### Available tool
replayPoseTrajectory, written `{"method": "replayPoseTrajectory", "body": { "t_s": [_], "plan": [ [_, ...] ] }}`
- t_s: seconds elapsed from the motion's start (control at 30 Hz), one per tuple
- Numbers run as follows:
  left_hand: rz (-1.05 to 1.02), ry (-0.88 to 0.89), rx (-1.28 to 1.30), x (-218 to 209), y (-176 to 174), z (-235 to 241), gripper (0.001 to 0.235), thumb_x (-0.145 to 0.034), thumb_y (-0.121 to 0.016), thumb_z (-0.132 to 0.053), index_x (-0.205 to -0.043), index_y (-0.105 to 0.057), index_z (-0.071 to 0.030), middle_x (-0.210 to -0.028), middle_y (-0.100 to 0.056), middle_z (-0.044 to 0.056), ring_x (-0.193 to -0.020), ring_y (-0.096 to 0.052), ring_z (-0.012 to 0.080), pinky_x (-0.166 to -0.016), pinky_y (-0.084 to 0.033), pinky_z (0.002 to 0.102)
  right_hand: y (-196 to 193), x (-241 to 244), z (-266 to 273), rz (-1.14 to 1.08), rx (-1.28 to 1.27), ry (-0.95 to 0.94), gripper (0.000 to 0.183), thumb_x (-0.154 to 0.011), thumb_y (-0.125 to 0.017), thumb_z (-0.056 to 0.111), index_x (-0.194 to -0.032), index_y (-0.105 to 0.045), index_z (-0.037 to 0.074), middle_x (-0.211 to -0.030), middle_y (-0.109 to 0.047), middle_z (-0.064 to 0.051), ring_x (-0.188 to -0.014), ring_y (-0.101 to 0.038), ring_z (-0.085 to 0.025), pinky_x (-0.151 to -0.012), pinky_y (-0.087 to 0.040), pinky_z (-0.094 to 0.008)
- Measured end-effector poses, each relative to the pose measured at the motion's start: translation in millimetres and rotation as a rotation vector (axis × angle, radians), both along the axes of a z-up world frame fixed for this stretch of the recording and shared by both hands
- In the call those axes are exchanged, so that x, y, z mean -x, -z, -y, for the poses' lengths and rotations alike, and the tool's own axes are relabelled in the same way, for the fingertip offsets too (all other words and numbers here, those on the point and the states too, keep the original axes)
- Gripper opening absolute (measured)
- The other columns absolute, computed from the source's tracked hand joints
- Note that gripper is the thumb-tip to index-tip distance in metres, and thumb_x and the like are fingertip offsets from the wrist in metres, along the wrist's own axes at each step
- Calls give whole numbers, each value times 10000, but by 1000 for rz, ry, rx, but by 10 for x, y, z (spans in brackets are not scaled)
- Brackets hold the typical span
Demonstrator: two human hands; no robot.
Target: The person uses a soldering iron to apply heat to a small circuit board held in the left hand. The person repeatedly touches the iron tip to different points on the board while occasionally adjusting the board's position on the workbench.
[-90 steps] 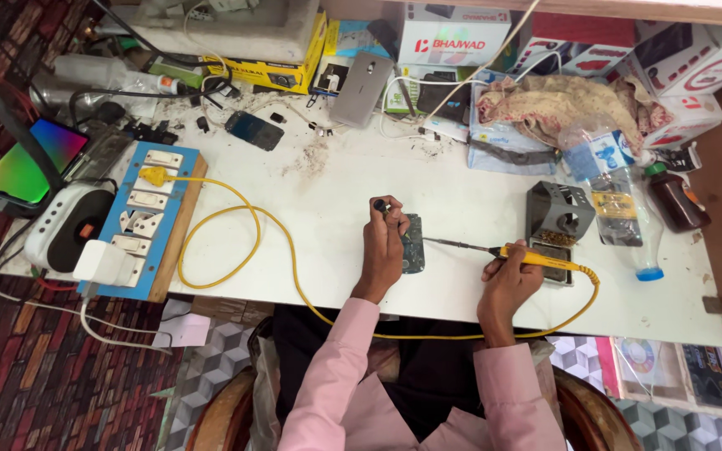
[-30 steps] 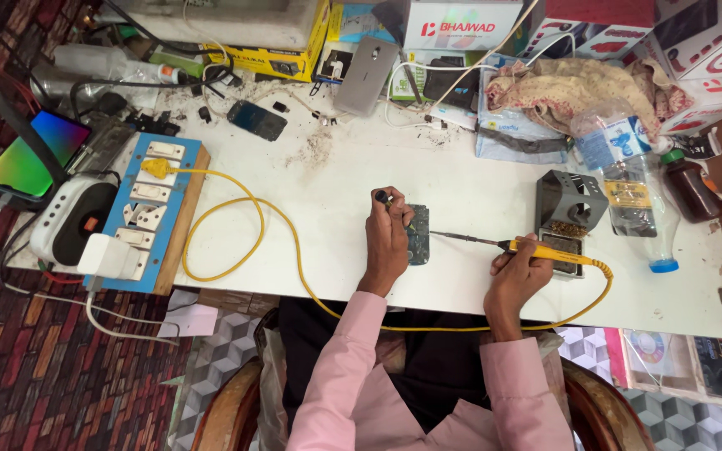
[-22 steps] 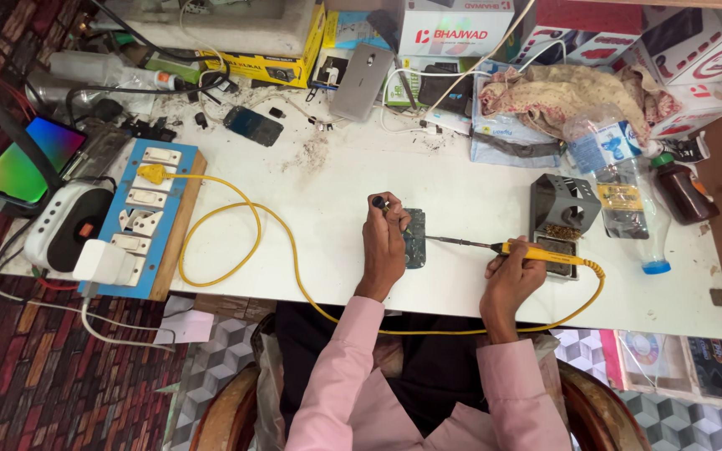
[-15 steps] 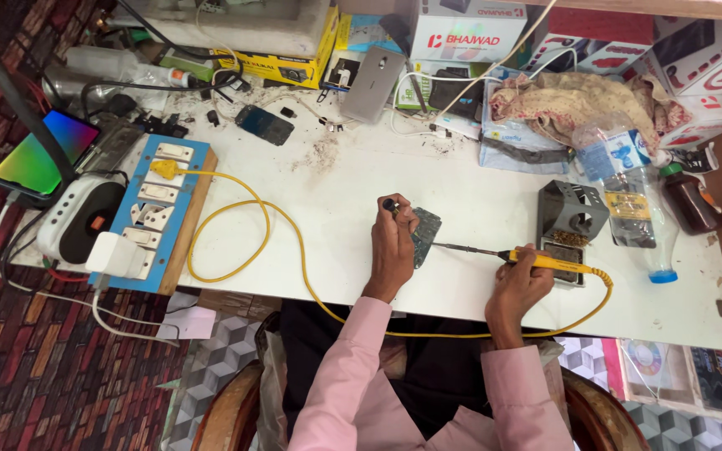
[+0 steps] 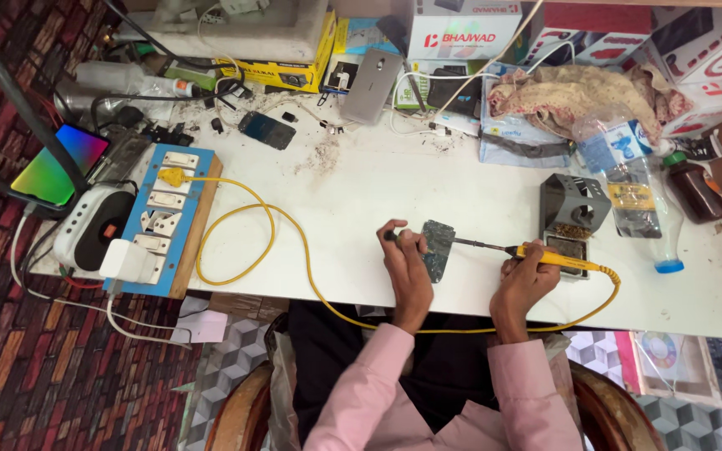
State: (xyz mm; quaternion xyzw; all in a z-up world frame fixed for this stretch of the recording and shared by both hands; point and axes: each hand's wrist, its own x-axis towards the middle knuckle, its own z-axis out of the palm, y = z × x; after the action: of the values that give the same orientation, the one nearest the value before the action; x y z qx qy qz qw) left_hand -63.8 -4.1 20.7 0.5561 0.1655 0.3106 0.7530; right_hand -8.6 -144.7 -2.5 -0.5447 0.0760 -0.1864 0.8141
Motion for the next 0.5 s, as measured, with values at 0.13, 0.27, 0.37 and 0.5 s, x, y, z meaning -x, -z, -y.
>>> {"method": "replayPoseTrajectory", "body": {
  "t_s": [0.13,0.27,0.37,0.5],
  "plan": [
    [-95,-131,-29,90,-11,238,456,-1100,-328,-499,-1299,-416,-98,-839,-501,12,-798,-453,109,-789,-407,285,52,12,40,31,-48,17,196,-1082,-511,121,-895,-487,66,-789,-513,-2,-518,-385,-55,-450,-329,-242],
    [-21,-185,142,64,-17,282,503,-1070,-369,-545,-1311,-396,-104,-850,-498,13,-780,-411,106,-751,-372,291,70,4,40,-27,-57,106,205,-1083,-524,150,-894,-492,76,-803,-509,13,-571,-406,-51,-487,-336,-234],
    [1,-212,229,23,-35,225,487,-1063,-383,-535,-1285,-414,-102,-824,-499,12,-770,-421,103,-735,-370,285,59,49,19,-82,8,165,211,-1079,-534,176,-895,-498,81,-775,-493,19,-564,-392,-49,-483,-326,-231],
    [107,-183,232,-94,-76,75,431,-1087,-406,-485,-1257,-434,-90,-804,-470,14,-761,-438,109,-730,-377,283,23,30,-14,-92,51,222,182,-1055,-527,175,-902,-516,79,-743,-497,15,-545,-408,-52,-456,-304,-227]
  ]
}}
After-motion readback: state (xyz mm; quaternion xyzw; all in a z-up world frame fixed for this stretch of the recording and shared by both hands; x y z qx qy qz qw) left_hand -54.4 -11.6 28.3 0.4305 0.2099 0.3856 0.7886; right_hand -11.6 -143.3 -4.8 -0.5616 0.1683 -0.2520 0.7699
